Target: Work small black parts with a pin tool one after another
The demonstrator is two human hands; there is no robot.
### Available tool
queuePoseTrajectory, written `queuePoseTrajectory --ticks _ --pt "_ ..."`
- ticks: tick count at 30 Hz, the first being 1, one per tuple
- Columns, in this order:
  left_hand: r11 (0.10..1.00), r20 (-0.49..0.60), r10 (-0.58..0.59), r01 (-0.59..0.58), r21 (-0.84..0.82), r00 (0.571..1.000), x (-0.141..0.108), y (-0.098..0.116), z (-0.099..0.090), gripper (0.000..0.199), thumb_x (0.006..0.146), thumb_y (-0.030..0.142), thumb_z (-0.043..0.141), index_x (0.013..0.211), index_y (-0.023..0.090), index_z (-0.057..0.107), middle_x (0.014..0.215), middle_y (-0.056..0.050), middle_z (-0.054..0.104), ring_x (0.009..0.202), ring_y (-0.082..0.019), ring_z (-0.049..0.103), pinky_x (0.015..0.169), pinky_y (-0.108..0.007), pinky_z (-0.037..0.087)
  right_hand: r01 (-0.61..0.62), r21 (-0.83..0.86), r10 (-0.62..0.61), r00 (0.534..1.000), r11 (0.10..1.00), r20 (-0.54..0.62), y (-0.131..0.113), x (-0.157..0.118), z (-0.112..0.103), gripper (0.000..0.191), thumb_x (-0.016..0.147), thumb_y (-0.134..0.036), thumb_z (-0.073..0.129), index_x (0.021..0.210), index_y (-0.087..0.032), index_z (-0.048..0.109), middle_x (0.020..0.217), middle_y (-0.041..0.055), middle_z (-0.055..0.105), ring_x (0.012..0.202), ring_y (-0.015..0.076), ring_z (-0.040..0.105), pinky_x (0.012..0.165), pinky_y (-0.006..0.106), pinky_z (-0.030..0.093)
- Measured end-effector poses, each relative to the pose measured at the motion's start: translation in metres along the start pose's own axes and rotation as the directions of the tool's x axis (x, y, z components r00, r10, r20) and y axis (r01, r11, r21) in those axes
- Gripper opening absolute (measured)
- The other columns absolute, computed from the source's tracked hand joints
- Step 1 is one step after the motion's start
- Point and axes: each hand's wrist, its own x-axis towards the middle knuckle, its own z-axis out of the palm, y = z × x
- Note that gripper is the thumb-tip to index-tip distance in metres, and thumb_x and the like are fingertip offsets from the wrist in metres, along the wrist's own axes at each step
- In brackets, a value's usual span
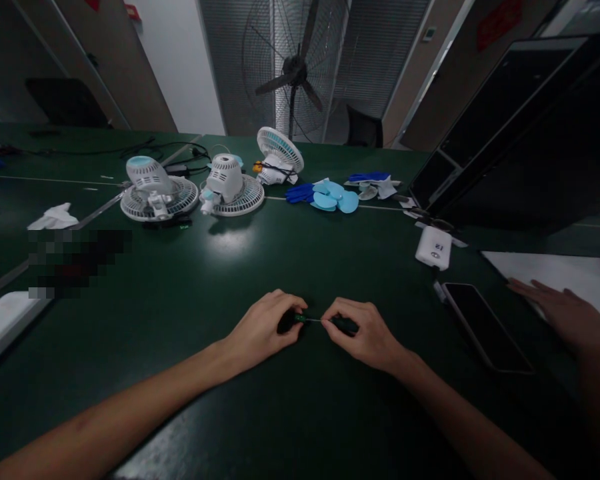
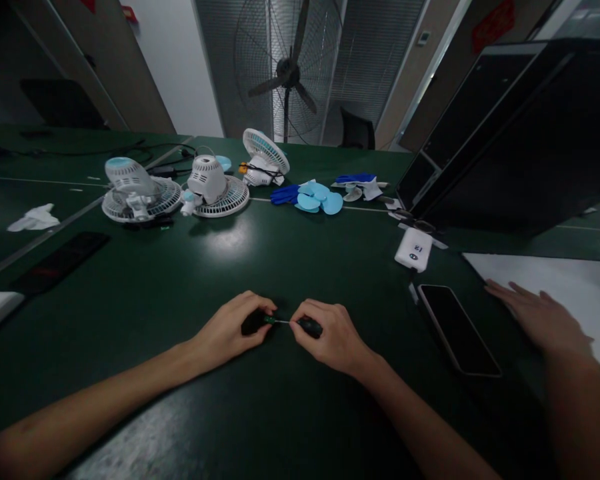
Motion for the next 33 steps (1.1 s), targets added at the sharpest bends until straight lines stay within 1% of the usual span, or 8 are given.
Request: queuePoseTrajectory --ticks 2,6,8,12,16,25,29,33 --pt "1.000 0.010 0.011 -0.012 0.009 1.000 -0.001 0.001 -0.001 0.031 0.090 0.019 0.069 0.120 0.021 0.063 0.111 -0.006 0.068 0.101 -0.022 0.060 0.090 -0.037 0.050 0.003 -0.007 -0.003 1.000 1.000 0.003 0.000 0.000 -0.001 0.010 0.097 -0.025 0.059 0.094 -0.021 0.068 0.087 0.0033 0.070 0.077 0.0173 0.066 0.073 0.030 0.049" --pt "0.999 0.022 0.030 -0.031 0.015 0.999 -0.002 0.000 -0.001 0.019 0.098 0.029 0.065 0.115 0.021 0.068 0.111 -0.006 0.068 0.102 -0.021 0.060 0.092 -0.037 0.048 0.012 -0.038 -0.012 1.000 0.999 0.011 0.001 0.000 -0.001 0.010 0.097 -0.024 0.059 0.094 -0.022 0.069 0.087 0.0034 0.069 0.076 0.0169 0.065 0.071 0.030 0.049" --pt "1.000 0.023 0.028 -0.028 0.007 0.999 -0.003 -0.002 -0.001 0.018 0.100 0.030 0.063 0.114 0.021 0.069 0.110 -0.006 0.067 0.102 -0.021 0.060 0.091 -0.036 0.048 0.020 -0.056 -0.019 1.000 0.998 0.013 0.002 -0.001 -0.001 0.009 0.097 -0.024 0.060 0.094 -0.022 0.069 0.089 0.0036 0.069 0.077 0.0169 0.065 0.071 0.030 0.049" --pt "1.000 0.039 0.030 -0.030 0.005 0.999 -0.003 -0.002 -0.001 0.019 0.100 0.032 0.064 0.113 0.021 0.070 0.110 -0.006 0.067 0.101 -0.021 0.060 0.090 -0.035 0.048 0.021 -0.073 -0.020 1.000 0.997 0.016 0.001 -0.001 0.000 0.009 0.096 -0.023 0.061 0.094 -0.022 0.069 0.092 0.0038 0.068 0.079 0.0169 0.065 0.071 0.029 0.049" --pt "0.999 0.054 0.048 -0.048 0.013 0.997 -0.002 -0.002 -0.001 0.017 0.099 0.031 0.064 0.111 0.020 0.070 0.109 -0.006 0.067 0.102 -0.021 0.060 0.093 -0.036 0.047 0.007 -0.072 -0.006 1.000 0.997 0.016 -0.001 0.000 0.002 0.009 0.097 -0.024 0.060 0.095 -0.021 0.069 0.092 0.0039 0.068 0.078 0.0165 0.064 0.070 0.029 0.049" --pt "0.999 0.043 0.031 -0.030 -0.019 0.999 -0.001 -0.003 0.000 0.013 0.097 0.028 0.067 0.107 0.020 0.070 0.103 -0.005 0.067 0.096 -0.020 0.060 0.087 -0.034 0.048 -0.001 -0.070 0.003 0.999 0.998 0.037 -0.004 0.000 0.002 0.007 0.098 -0.023 0.060 0.097 -0.022 0.067 0.091 0.0017 0.070 0.077 0.0160 0.065 0.070 0.028 0.046" --pt "1.000 0.045 0.025 -0.024 -0.015 0.999 -0.001 -0.004 0.001 0.011 0.095 0.025 0.068 0.105 0.019 0.069 0.101 -0.005 0.067 0.095 -0.020 0.060 0.086 -0.034 0.047 0.004 -0.004 -0.004 1.000 1.000 0.030 -0.014 0.005 0.012 0.008 0.099 -0.024 0.059 0.099 -0.022 0.067 0.092 0.0014 0.070 0.080 0.0160 0.066 0.072 0.028 0.046" --pt "1.000 0.053 0.019 -0.018 -0.018 0.998 0.001 -0.003 0.001 0.008 0.092 0.021 0.071 0.100 0.018 0.069 0.099 -0.004 0.067 0.094 -0.020 0.059 0.084 -0.033 0.046 0.100 0.086 -0.102 0.995 0.991 0.020 -0.024 0.009 0.022 0.009 0.099 -0.025 0.060 0.100 -0.022 0.068 0.094 0.0022 0.070 0.082 0.0161 0.066 0.074 0.029 0.047"
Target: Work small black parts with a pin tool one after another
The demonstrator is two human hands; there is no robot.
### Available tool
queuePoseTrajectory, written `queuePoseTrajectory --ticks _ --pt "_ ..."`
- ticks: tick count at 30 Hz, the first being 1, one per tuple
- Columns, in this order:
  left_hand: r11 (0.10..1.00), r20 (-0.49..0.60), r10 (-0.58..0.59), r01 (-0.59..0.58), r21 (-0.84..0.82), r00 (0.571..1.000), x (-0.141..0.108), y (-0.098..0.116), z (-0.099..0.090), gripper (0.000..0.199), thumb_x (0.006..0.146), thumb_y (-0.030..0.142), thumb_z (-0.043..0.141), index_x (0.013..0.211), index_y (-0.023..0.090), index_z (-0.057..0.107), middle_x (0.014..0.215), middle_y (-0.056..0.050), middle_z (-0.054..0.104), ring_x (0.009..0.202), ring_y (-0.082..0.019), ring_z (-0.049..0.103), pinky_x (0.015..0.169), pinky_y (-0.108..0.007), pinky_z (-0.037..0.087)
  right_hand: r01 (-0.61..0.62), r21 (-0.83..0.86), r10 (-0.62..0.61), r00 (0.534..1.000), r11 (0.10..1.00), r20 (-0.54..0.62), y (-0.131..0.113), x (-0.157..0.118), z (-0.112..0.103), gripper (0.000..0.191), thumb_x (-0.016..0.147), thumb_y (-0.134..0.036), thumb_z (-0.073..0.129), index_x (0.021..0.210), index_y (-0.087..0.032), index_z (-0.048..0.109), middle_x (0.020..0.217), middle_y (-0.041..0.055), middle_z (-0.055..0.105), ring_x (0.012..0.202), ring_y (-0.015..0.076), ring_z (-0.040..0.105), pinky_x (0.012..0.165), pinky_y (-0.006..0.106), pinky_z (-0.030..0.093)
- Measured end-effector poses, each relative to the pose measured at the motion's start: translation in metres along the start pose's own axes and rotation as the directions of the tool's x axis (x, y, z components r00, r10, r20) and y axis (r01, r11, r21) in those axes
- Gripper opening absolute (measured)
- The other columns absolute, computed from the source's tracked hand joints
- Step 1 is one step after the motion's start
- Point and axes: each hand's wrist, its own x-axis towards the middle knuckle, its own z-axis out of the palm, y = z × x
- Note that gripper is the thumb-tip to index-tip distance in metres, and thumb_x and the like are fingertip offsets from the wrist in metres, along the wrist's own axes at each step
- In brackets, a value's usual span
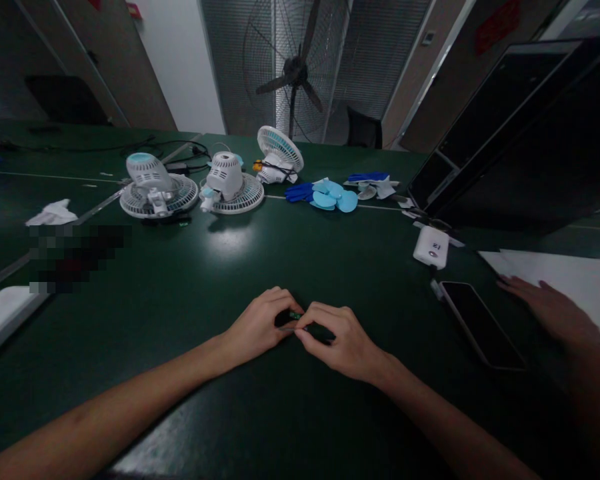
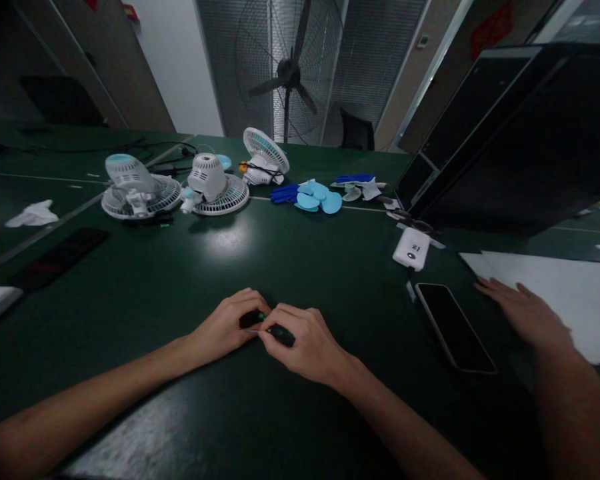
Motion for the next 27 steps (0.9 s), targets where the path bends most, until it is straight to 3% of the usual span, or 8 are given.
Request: queuePoseTrajectory --ticks 3,8,13,20,27 --pt "1.000 0.001 -0.020 0.020 -0.001 1.000 0.000 0.001 -0.001 0.010 0.094 0.025 0.070 0.102 0.019 0.069 0.099 -0.004 0.067 0.094 -0.020 0.059 0.085 -0.033 0.046 -0.030 -0.025 0.028 0.998 0.999 -0.057 0.004 -0.004 -0.005 0.008 0.098 -0.024 0.060 0.098 -0.021 0.068 0.090 0.0025 0.069 0.080 0.0162 0.065 0.073 0.029 0.046" --pt "1.000 0.000 -0.012 0.012 -0.012 1.000 -0.002 0.001 -0.002 0.014 0.096 0.029 0.068 0.107 0.020 0.069 0.104 -0.005 0.068 0.097 -0.020 0.060 0.088 -0.034 0.047 -0.082 -0.122 0.079 0.996 0.989 -0.034 0.018 -0.015 -0.019 0.007 0.095 -0.019 0.061 0.095 -0.021 0.068 0.088 0.0015 0.068 0.077 0.0159 0.064 0.070 0.028 0.046" --pt "1.000 -0.002 0.001 -0.001 0.001 1.000 -0.001 0.001 -0.002 0.014 0.095 0.029 0.068 0.106 0.020 0.069 0.102 -0.005 0.067 0.096 -0.020 0.060 0.087 -0.034 0.047 -0.079 -0.171 0.076 0.997 0.982 -0.022 0.015 -0.011 -0.015 0.008 0.096 -0.019 0.061 0.096 -0.021 0.068 0.089 0.0014 0.068 0.074 0.0151 0.063 0.069 0.028 0.044" --pt "0.999 0.011 0.015 -0.016 0.034 1.000 0.001 -0.001 0.000 0.011 0.094 0.027 0.070 0.101 0.019 0.068 0.099 -0.005 0.068 0.094 -0.021 0.059 0.086 -0.035 0.046 -0.010 -0.056 0.007 0.999 0.998 -0.044 0.003 -0.001 0.001 0.006 0.097 -0.022 0.062 0.097 -0.021 0.068 0.093 0.0027 0.070 0.079 0.0160 0.066 0.072 0.028 0.048" --pt "0.997 0.080 0.078 -0.077 -0.023 0.994 -0.011 0.001 -0.008 0.023 0.100 0.024 0.060 0.122 0.023 0.067 0.116 -0.008 0.065 0.111 -0.021 0.059 0.098 -0.036 0.048 -0.096 -0.021 0.091 0.981 0.995 -0.174 0.016 -0.010 -0.016 0.010 0.098 -0.020 0.059 0.094 -0.021 0.068 0.089 0.0031 0.069 0.080 0.0176 0.066 0.073 0.030 0.050"
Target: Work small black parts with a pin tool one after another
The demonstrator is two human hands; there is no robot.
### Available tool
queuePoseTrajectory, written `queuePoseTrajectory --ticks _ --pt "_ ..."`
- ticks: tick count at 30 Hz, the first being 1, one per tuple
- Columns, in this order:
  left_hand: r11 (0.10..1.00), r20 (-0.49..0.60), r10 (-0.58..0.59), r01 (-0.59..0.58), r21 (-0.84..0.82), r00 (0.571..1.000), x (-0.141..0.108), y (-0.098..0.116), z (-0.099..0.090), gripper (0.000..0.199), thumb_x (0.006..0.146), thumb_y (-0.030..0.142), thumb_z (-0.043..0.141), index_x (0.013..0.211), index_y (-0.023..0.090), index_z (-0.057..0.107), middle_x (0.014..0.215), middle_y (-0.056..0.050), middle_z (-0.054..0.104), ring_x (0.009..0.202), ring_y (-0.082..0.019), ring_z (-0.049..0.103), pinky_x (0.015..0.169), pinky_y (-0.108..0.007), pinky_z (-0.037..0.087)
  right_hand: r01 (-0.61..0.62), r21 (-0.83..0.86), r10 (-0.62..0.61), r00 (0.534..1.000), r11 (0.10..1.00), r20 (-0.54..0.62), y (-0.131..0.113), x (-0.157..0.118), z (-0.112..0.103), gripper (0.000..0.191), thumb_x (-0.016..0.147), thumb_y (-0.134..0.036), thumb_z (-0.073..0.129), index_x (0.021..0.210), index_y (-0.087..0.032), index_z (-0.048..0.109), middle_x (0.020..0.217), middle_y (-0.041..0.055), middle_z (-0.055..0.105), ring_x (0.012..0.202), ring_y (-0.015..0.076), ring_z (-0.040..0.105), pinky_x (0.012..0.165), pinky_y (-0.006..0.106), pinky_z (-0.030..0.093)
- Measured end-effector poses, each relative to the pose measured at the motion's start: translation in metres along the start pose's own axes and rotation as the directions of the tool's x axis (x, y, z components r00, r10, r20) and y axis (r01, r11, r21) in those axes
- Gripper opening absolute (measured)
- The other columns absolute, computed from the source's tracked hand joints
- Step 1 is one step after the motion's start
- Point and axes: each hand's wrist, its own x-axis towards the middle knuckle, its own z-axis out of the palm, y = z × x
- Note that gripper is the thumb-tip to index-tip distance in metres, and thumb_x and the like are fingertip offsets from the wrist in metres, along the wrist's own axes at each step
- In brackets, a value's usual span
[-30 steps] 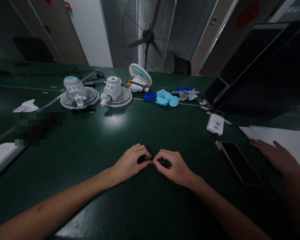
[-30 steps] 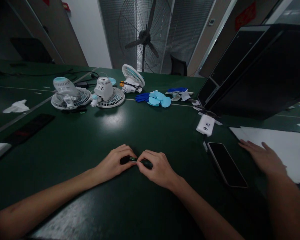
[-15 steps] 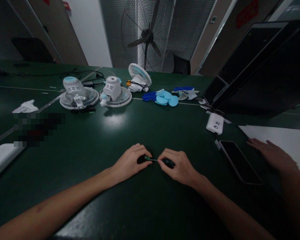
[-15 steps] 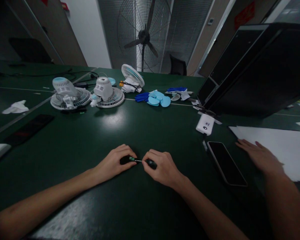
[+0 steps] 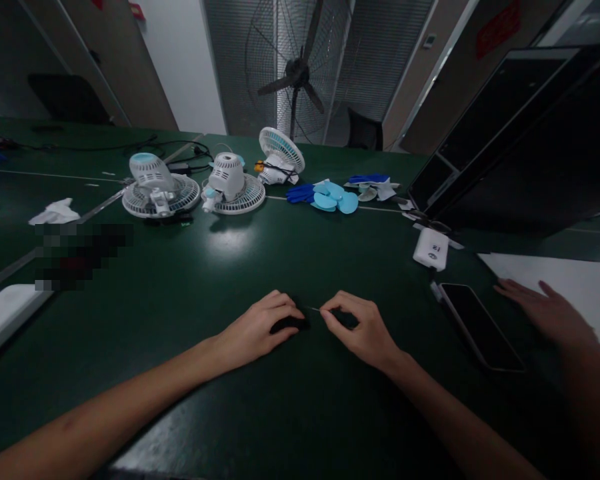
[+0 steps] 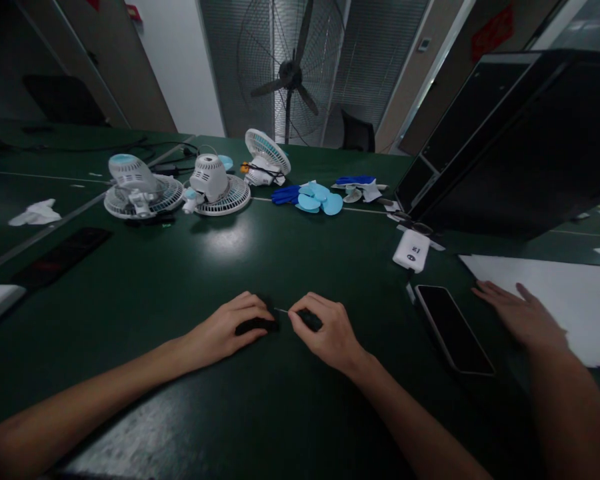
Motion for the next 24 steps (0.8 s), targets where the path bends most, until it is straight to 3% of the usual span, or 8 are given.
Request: queuePoseTrajectory --ticks 4,7,9,12,15,19,24 --pt "1.000 0.039 -0.008 0.007 0.009 0.999 -0.014 -0.015 -0.018 0.027 0.105 0.024 0.051 0.127 0.026 0.067 0.122 -0.008 0.063 0.116 -0.020 0.058 0.101 -0.035 0.048 -0.059 0.031 0.060 0.998 0.998 -0.026 0.005 -0.001 -0.006 0.010 0.098 -0.022 0.060 0.092 -0.021 0.068 0.088 0.0027 0.069 0.079 0.0179 0.067 0.071 0.030 0.050" --pt "0.992 -0.024 -0.069 0.071 0.101 0.997 -0.025 -0.051 -0.050 0.029 0.105 0.031 0.050 0.127 0.026 0.067 0.124 -0.008 0.064 0.117 -0.022 0.059 0.103 -0.036 0.048 -0.065 0.037 0.065 0.998 0.997 -0.020 0.005 -0.001 -0.005 0.011 0.098 -0.023 0.060 0.091 -0.020 0.068 0.087 0.0024 0.069 0.079 0.0178 0.066 0.071 0.031 0.050" --pt "0.968 -0.121 -0.157 0.177 0.180 0.980 -0.035 -0.083 -0.081 0.031 0.104 0.037 0.050 0.125 0.025 0.069 0.124 -0.008 0.065 0.116 -0.024 0.060 0.103 -0.037 0.047 -0.070 0.040 0.070 0.997 0.997 -0.010 0.005 -0.001 -0.005 0.011 0.098 -0.024 0.060 0.092 -0.020 0.069 0.088 0.0024 0.069 0.078 0.0176 0.066 0.071 0.031 0.050" --pt "0.881 -0.341 -0.308 0.401 0.250 0.888 -0.058 -0.131 -0.129 0.040 0.099 0.050 0.055 0.121 0.021 0.072 0.118 -0.009 0.067 0.103 -0.025 0.064 0.091 -0.035 0.050 -0.076 0.047 0.076 0.997 0.996 0.000 0.004 -0.002 -0.005 0.011 0.098 -0.023 0.060 0.091 -0.020 0.069 0.088 0.0022 0.069 0.079 0.0173 0.066 0.071 0.030 0.050" --pt "0.789 -0.461 -0.397 0.552 0.270 0.793 -0.083 -0.161 -0.160 0.056 0.094 0.060 0.056 0.125 0.016 0.071 0.114 -0.010 0.067 0.096 -0.025 0.063 0.085 -0.034 0.049 -0.076 0.062 0.075 0.997 0.995 0.013 0.003 -0.002 -0.006 0.011 0.098 -0.022 0.060 0.092 -0.020 0.069 0.088 0.0020 0.069 0.079 0.0171 0.066 0.070 0.030 0.050" --pt "0.741 -0.479 -0.479 0.632 0.229 0.736 -0.101 -0.168 -0.173 0.074 0.088 0.073 0.056 0.130 0.013 0.067 0.118 -0.010 0.067 0.097 -0.023 0.063 0.088 -0.032 0.049 -0.079 0.066 0.078 0.997 0.995 0.025 0.004 -0.001 -0.006 0.010 0.098 -0.023 0.060 0.093 -0.020 0.069 0.089 0.0024 0.069 0.079 0.0171 0.066 0.069 0.029 0.050" --pt "0.766 -0.357 -0.577 0.639 0.078 0.735 -0.109 -0.159 -0.184 0.096 0.073 0.082 0.068 0.140 0.014 0.058 0.132 -0.009 0.066 0.113 -0.023 0.062 0.097 -0.029 0.049 -0.075 0.070 0.074 0.997 0.995 0.021 0.006 -0.002 -0.006 0.011 0.099 -0.022 0.060 0.092 -0.020 0.069 0.088 0.0026 0.069 0.078 0.0171 0.065 0.069 0.030 0.050"
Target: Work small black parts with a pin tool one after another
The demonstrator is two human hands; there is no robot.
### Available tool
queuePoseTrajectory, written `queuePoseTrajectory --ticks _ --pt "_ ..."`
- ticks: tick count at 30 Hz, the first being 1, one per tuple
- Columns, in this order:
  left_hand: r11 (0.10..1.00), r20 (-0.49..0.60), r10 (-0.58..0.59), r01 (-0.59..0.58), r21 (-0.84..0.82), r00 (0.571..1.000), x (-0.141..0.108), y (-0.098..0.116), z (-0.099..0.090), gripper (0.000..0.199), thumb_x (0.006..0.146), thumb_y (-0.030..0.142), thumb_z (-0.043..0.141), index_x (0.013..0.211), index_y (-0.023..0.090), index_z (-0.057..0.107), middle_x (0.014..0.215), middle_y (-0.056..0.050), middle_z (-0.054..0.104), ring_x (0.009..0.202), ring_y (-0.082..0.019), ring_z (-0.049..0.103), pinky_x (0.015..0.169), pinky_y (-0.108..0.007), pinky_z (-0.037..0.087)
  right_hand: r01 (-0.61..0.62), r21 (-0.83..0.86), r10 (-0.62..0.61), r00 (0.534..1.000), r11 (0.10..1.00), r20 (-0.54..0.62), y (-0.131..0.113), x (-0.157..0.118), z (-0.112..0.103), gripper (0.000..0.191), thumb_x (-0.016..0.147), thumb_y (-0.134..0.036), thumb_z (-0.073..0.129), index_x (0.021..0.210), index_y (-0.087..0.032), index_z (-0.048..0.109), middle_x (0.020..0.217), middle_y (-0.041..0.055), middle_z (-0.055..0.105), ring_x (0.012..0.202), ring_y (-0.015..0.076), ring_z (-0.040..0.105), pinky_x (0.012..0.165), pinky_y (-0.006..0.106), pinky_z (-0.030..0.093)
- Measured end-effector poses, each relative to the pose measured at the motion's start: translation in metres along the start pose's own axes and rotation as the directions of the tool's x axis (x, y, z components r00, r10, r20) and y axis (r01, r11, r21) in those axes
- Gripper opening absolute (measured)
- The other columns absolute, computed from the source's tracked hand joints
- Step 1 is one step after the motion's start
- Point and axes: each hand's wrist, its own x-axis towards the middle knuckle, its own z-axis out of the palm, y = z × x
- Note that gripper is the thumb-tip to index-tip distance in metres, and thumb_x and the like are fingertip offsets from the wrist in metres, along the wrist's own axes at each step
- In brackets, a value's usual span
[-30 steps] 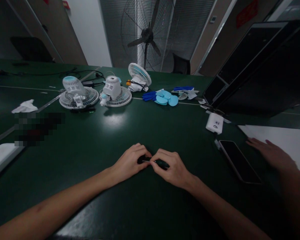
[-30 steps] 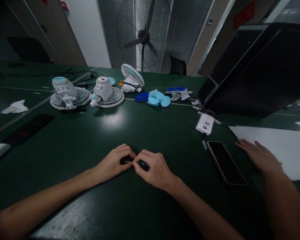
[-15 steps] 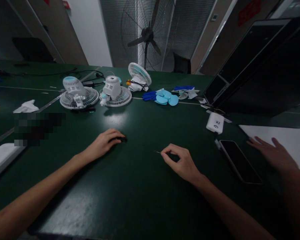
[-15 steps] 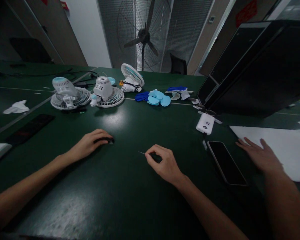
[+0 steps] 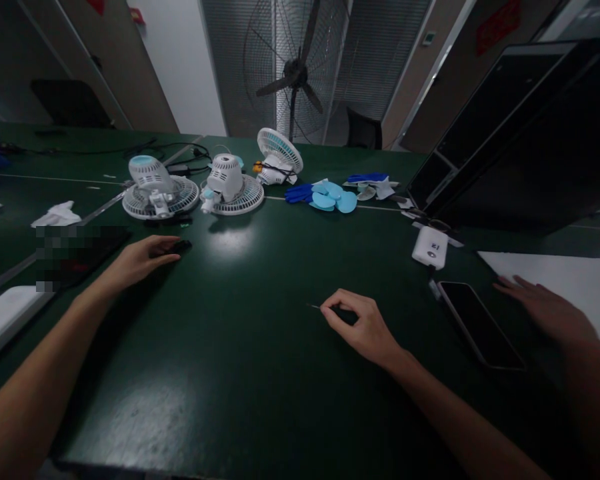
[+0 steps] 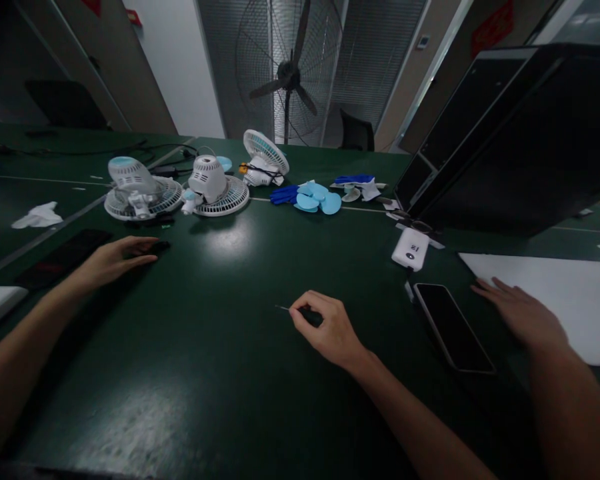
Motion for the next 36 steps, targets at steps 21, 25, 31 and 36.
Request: queuePoseTrajectory --ticks 21,25,31,36 --pt "0.939 -0.144 -0.236 0.264 0.223 0.961 -0.005 0.008 -0.018 0.047 0.085 0.054 0.068 0.117 0.020 0.073 0.111 0.000 0.075 0.095 -0.021 0.066 0.078 -0.023 0.048 0.007 0.013 -0.007 1.000 1.000 0.009 -0.001 0.001 0.000 0.012 0.098 -0.024 0.060 0.091 -0.020 0.069 0.086 0.0027 0.069 0.075 0.0168 0.065 0.066 0.029 0.050" --pt "0.943 -0.334 -0.229 0.294 0.159 0.915 -0.007 0.034 -0.001 0.048 0.088 0.054 0.066 0.118 0.018 0.074 0.108 -0.003 0.075 0.087 -0.020 0.067 0.072 -0.023 0.046 -0.002 0.027 0.002 1.000 1.000 0.026 0.000 0.001 0.000 0.012 0.099 -0.025 0.059 0.093 -0.020 0.069 0.088 0.0028 0.070 0.078 0.0171 0.066 0.068 0.030 0.052" --pt "0.939 -0.317 -0.211 0.282 0.197 0.925 -0.003 0.049 0.019 0.051 0.088 0.055 0.065 0.118 0.016 0.075 0.103 -0.007 0.076 0.086 -0.022 0.069 0.071 -0.024 0.046 -0.005 0.027 0.004 1.000 1.000 0.031 0.001 0.000 0.001 0.012 0.099 -0.025 0.059 0.094 -0.020 0.069 0.088 0.0028 0.070 0.077 0.0171 0.066 0.067 0.030 0.052" --pt "0.939 -0.319 -0.244 0.305 0.160 0.916 -0.001 0.049 0.018 0.053 0.087 0.058 0.064 0.118 0.017 0.076 0.100 -0.008 0.077 0.089 -0.024 0.070 0.073 -0.025 0.046 -0.004 0.015 0.004 0.999 1.000 0.034 -0.001 0.001 0.000 0.011 0.099 -0.023 0.060 0.094 -0.020 0.069 0.088 0.0025 0.070 0.077 0.0167 0.065 0.068 0.030 0.051"
